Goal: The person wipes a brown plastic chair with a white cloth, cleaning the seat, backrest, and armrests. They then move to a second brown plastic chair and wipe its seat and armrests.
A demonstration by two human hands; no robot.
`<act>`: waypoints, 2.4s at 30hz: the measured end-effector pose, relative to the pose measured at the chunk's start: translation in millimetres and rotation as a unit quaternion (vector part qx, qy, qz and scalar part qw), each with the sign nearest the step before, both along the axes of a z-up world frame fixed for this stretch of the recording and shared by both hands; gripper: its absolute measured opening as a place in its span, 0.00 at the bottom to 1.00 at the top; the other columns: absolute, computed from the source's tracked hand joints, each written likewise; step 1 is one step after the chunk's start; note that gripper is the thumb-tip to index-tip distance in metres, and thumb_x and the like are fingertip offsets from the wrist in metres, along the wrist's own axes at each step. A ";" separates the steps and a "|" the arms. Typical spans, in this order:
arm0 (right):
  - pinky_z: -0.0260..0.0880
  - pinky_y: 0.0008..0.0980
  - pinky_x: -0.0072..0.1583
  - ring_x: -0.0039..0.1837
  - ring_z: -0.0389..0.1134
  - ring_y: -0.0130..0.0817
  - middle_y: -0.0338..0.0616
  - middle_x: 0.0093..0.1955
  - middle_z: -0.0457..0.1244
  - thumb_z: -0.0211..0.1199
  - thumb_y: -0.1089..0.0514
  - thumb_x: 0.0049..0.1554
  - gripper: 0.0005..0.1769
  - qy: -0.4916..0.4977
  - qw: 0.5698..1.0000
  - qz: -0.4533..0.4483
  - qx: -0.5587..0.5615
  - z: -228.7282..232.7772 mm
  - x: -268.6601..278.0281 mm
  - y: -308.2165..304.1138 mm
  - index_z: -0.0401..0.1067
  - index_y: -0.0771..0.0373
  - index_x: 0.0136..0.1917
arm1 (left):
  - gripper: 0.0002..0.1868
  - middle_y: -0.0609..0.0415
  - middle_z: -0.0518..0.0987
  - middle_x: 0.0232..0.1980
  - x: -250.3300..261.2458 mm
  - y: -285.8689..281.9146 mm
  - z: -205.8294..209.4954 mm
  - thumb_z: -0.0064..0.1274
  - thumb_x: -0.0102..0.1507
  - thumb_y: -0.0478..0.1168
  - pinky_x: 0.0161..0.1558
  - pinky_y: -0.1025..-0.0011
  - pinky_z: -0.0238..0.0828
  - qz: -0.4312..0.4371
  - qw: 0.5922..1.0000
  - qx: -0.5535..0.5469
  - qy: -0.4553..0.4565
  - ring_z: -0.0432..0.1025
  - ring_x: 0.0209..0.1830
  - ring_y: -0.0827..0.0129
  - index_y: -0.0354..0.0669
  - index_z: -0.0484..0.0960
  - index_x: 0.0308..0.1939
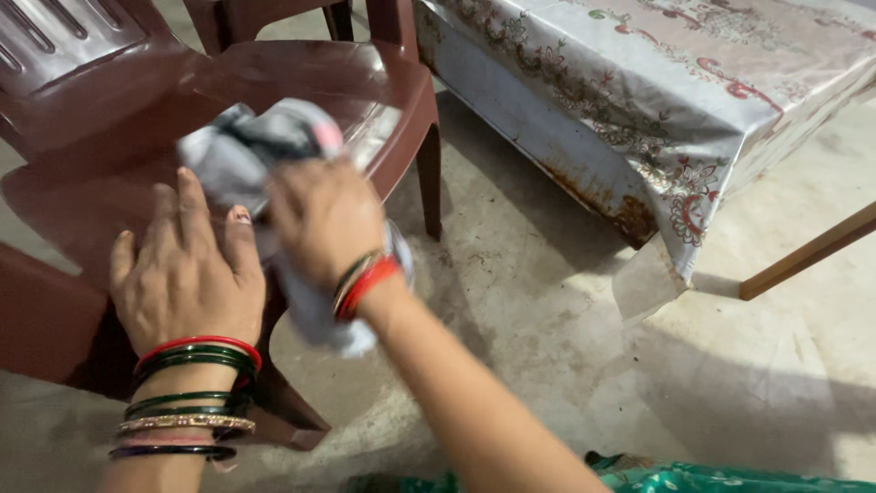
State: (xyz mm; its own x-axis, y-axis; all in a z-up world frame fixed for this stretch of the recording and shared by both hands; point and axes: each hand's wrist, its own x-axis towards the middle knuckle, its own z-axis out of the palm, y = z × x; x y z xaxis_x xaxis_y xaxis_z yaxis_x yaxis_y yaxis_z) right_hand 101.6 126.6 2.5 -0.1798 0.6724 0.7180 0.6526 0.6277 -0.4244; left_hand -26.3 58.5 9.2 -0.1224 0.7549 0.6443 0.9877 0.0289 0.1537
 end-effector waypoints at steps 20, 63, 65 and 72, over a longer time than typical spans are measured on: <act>0.55 0.50 0.79 0.64 0.72 0.41 0.43 0.62 0.70 0.49 0.44 0.67 0.22 -0.045 0.992 0.112 0.038 -12.2 11.9 -1.3 0.77 0.57 0.61 | 0.27 0.38 0.81 0.60 2.3 -18.6 1.3 0.39 0.75 0.49 0.66 0.57 0.60 -0.018 0.999 0.038 0.028 0.73 0.64 0.53 0.29 0.79 0.64; 0.71 0.48 0.55 0.54 0.72 0.52 0.49 0.53 0.71 0.59 0.49 0.51 0.20 -0.124 0.949 0.288 -0.020 6.1 43.1 147.7 0.76 0.55 0.55 | 0.32 0.39 0.70 0.75 64.4 105.9 -8.4 0.29 0.73 0.56 0.75 0.46 0.50 0.207 0.948 -0.242 0.005 0.60 0.79 0.52 0.38 0.74 0.69; 0.69 0.48 0.60 0.56 0.72 0.51 0.48 0.53 0.71 0.58 0.51 0.52 0.18 -0.190 0.947 0.241 -0.093 11.7 55.8 176.3 0.77 0.52 0.56 | 0.33 0.40 0.71 0.74 73.0 112.4 -2.4 0.28 0.74 0.57 0.76 0.45 0.51 0.233 0.938 -0.257 -0.003 0.61 0.79 0.54 0.39 0.73 0.71; 0.46 0.65 0.76 0.72 0.63 0.50 0.44 0.65 0.68 0.59 0.55 0.58 0.18 0.027 0.999 -0.013 0.012 0.7 115.8 219.4 0.75 0.56 0.61 | 0.38 0.39 0.62 0.76 113.3 163.9 -2.7 0.29 0.69 0.63 0.71 0.46 0.49 0.167 0.959 -0.231 0.007 0.55 0.76 0.47 0.45 0.62 0.76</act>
State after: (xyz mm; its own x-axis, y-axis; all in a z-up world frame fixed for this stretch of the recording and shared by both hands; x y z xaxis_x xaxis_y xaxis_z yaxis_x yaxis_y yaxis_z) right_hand 217.4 345.9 3.2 -0.1239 0.6594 0.7415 0.6452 0.6213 -0.4446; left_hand 87.0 222.4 6.6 -0.4004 0.8804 0.2543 0.9135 0.4053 0.0349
